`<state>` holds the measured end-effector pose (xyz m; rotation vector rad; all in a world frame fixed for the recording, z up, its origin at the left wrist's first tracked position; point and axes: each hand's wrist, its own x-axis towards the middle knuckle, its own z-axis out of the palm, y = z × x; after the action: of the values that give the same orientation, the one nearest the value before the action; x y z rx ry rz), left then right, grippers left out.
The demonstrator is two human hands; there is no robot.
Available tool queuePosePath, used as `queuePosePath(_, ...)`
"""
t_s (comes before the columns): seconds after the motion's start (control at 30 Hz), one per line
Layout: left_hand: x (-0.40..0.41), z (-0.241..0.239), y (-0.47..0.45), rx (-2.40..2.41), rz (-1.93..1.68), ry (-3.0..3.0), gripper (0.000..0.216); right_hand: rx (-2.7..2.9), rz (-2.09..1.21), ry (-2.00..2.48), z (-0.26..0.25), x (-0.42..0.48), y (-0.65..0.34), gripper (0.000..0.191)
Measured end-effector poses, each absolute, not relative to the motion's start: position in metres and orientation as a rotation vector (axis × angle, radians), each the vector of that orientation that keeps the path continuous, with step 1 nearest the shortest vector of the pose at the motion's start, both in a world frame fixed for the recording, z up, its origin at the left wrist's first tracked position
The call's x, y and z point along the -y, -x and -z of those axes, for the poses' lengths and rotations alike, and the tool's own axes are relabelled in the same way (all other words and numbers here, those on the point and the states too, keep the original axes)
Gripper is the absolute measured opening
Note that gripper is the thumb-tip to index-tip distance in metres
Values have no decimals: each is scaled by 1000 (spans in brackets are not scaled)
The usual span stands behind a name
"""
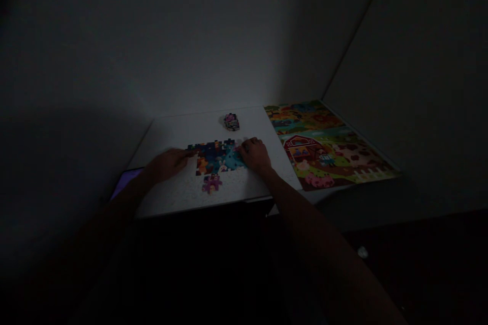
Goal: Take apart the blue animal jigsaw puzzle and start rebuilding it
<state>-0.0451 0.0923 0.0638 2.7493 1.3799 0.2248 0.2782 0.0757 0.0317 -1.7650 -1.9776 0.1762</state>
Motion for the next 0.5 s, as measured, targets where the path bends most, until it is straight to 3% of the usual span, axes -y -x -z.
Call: queuePosePath(0.5,-95,-59,27,-1825,-462,-2530,44,1991,-182,1764,-30,-77,-279,34)
